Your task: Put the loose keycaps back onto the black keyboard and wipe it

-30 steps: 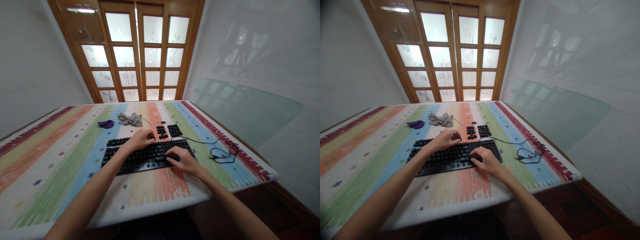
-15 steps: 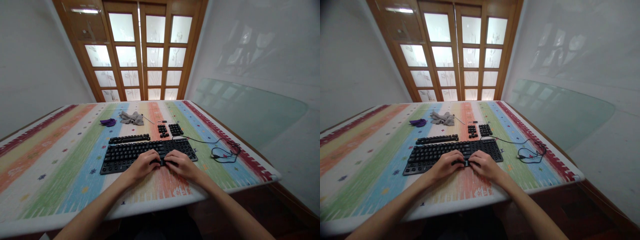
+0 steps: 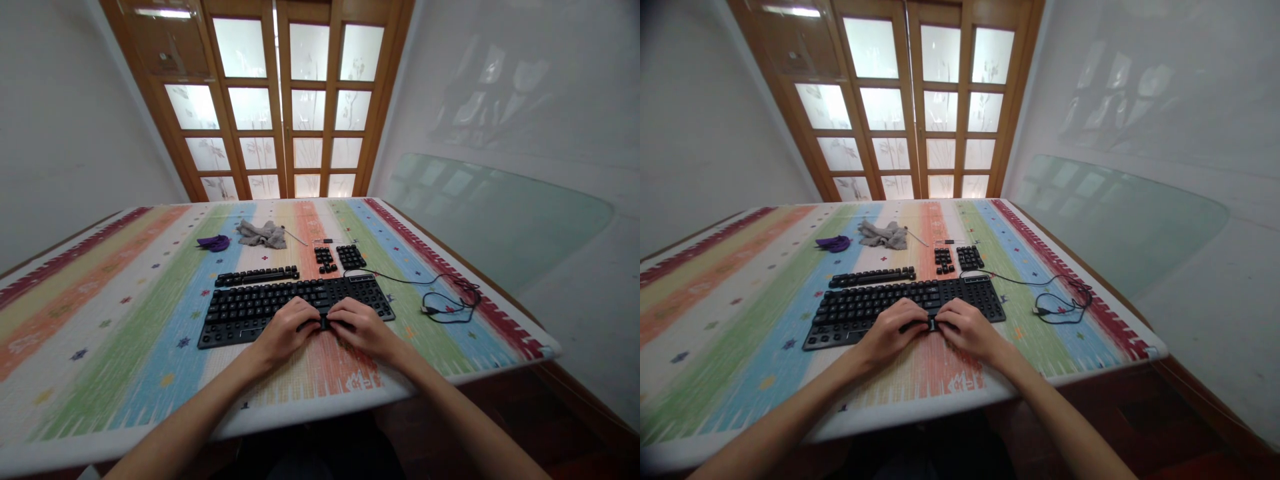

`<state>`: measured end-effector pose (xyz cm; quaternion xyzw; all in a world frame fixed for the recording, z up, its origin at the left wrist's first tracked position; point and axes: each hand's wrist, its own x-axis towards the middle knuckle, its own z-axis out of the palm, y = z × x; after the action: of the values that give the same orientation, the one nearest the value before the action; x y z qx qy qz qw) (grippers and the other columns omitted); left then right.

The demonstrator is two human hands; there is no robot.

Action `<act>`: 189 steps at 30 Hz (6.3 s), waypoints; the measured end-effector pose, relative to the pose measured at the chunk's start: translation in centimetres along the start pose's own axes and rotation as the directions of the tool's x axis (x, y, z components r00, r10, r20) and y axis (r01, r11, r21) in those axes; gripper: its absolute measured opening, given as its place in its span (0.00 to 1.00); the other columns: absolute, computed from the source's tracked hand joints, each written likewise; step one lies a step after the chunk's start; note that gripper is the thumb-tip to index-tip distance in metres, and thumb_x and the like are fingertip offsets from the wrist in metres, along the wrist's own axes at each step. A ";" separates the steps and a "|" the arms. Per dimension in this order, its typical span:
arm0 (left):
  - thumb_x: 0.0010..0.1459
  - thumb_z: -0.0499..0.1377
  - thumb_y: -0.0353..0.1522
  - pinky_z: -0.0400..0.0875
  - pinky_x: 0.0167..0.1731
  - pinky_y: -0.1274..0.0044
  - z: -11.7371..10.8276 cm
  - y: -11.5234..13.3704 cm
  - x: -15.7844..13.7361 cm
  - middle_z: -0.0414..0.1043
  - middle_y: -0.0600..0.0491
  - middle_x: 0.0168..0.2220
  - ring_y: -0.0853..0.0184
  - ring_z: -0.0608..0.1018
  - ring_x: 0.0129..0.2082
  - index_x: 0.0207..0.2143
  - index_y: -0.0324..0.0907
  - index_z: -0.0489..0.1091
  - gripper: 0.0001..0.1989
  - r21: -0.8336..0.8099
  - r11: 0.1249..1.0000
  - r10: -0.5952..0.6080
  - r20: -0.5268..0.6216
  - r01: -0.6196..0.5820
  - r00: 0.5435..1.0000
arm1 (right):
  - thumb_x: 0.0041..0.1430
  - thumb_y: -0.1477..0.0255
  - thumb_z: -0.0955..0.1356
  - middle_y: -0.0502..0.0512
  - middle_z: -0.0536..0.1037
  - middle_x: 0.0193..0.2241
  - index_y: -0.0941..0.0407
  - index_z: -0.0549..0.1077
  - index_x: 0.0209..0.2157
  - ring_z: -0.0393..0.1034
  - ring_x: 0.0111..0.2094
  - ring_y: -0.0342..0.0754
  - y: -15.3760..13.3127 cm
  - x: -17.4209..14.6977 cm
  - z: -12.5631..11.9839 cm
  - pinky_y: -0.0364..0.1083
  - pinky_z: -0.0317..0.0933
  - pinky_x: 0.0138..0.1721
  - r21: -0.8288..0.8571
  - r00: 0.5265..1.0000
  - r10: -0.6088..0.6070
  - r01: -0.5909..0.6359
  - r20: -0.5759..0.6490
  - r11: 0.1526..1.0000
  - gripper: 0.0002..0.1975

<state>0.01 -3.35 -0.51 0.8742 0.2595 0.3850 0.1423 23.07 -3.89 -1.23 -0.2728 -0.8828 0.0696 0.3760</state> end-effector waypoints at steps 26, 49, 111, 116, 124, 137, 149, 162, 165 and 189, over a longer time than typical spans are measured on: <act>0.63 0.60 0.27 0.74 0.38 0.72 0.4 0.3 0.1 0.78 0.48 0.36 0.64 0.73 0.37 0.38 0.39 0.76 0.05 0.068 0.989 0.132 0.010 -0.133 0.991 | 0.63 0.78 0.66 0.58 0.75 0.35 0.56 0.76 0.34 0.64 0.38 0.52 -1.3 0.4 0.1 0.52 0.64 0.40 -0.240 0.999 0.000 0.011 0.046 0.971 0.07; 0.65 0.57 0.26 0.76 0.39 0.72 0.9 0.4 -0.2 0.77 0.47 0.36 0.65 0.75 0.38 0.37 0.38 0.75 0.06 0.095 0.992 0.084 0.007 -0.084 0.996 | 0.62 0.79 0.65 0.59 0.75 0.34 0.56 0.77 0.41 0.66 0.37 0.52 -0.9 -0.8 1.2 0.51 0.67 0.38 -0.174 0.997 0.000 -0.013 -0.075 0.985 0.11; 0.58 0.54 0.44 0.73 0.45 0.68 -17.1 -12.5 -3.7 0.78 0.45 0.46 0.57 0.78 0.42 0.44 0.41 0.76 0.21 0.437 0.758 -0.535 -0.009 0.485 0.845 | 0.63 0.80 0.63 0.61 0.78 0.37 0.60 0.76 0.47 0.70 0.37 0.51 -1.5 -0.5 1.9 0.51 0.67 0.39 -0.308 0.991 -0.135 0.131 0.007 0.942 0.14; 0.50 0.58 0.51 0.75 0.43 0.69 -18.3 -14.5 -4.4 0.78 0.45 0.49 0.55 0.80 0.42 0.48 0.42 0.76 0.30 0.374 0.720 -0.646 0.057 0.584 0.761 | 0.63 0.79 0.63 0.61 0.79 0.38 0.59 0.76 0.47 0.70 0.37 0.51 -1.7 -0.6 1.9 0.52 0.67 0.40 -0.324 0.994 -0.108 0.098 -0.012 0.941 0.14; 0.44 0.61 0.55 0.75 0.44 0.68 -17.8 -14.5 -3.7 0.79 0.46 0.48 0.53 0.80 0.44 0.46 0.42 0.77 0.33 0.271 0.756 -0.643 0.140 0.596 0.753 | 0.62 0.80 0.63 0.61 0.78 0.40 0.58 0.75 0.49 0.70 0.40 0.52 -1.8 -0.5 1.8 0.53 0.69 0.41 -0.296 0.995 -0.089 0.069 -0.055 0.953 0.16; 0.44 0.60 0.60 0.76 0.44 0.64 -19.3 -12.0 -6.3 0.79 0.43 0.45 0.55 0.81 0.40 0.48 0.40 0.74 0.39 0.234 0.745 -0.630 -0.063 0.625 0.774 | 0.62 0.79 0.64 0.60 0.78 0.40 0.56 0.77 0.46 0.71 0.39 0.51 -1.9 -0.1 1.6 0.52 0.69 0.41 -0.215 0.990 -0.047 0.017 -0.134 0.976 0.14; 0.55 0.63 0.43 0.78 0.41 0.72 -17.0 -1.7 -10.8 0.79 0.52 0.34 0.63 0.81 0.34 0.46 0.43 0.73 0.19 0.051 0.815 -0.578 -0.016 0.578 0.816 | 0.64 0.75 0.65 0.60 0.76 0.40 0.57 0.74 0.47 0.68 0.41 0.51 -6.3 9.3 6.7 0.52 0.65 0.45 -0.004 0.984 -0.177 0.177 0.022 0.984 0.11; 0.56 0.63 0.39 0.77 0.42 0.71 -15.6 -1.9 -12.4 0.79 0.52 0.38 0.64 0.81 0.34 0.46 0.44 0.73 0.16 0.089 0.826 -0.553 -0.056 0.556 0.831 | 0.61 0.80 0.67 0.56 0.76 0.36 0.57 0.74 0.44 0.65 0.38 0.50 -6.8 14.3 15.1 0.46 0.64 0.40 -0.056 0.952 -0.253 0.266 0.174 0.962 0.10; 0.56 0.63 0.39 0.78 0.41 0.72 -15.4 -1.9 -12.7 0.76 0.48 0.47 0.65 0.81 0.35 0.43 0.43 0.73 0.15 0.059 0.851 -0.513 -0.120 0.522 0.850 | 0.61 0.79 0.67 0.58 0.77 0.36 0.58 0.74 0.42 0.66 0.39 0.51 -6.4 14.3 14.9 0.47 0.64 0.42 -0.053 0.959 -0.234 0.245 0.160 0.968 0.08; 0.58 0.59 0.39 0.76 0.44 0.70 -13.9 -1.9 -12.3 0.80 0.50 0.37 0.60 0.81 0.37 0.34 0.46 0.79 0.10 0.176 0.833 -0.502 -0.157 0.525 0.850 | 0.60 0.78 0.68 0.58 0.77 0.36 0.58 0.75 0.40 0.68 0.40 0.51 -6.0 14.4 13.9 0.49 0.63 0.46 0.066 0.987 -0.113 0.106 0.118 0.992 0.07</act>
<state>-18.04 -8.02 0.50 0.7610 0.5315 0.3477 0.1324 2.55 -0.12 -0.07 -0.2076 -0.9153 0.0916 0.3329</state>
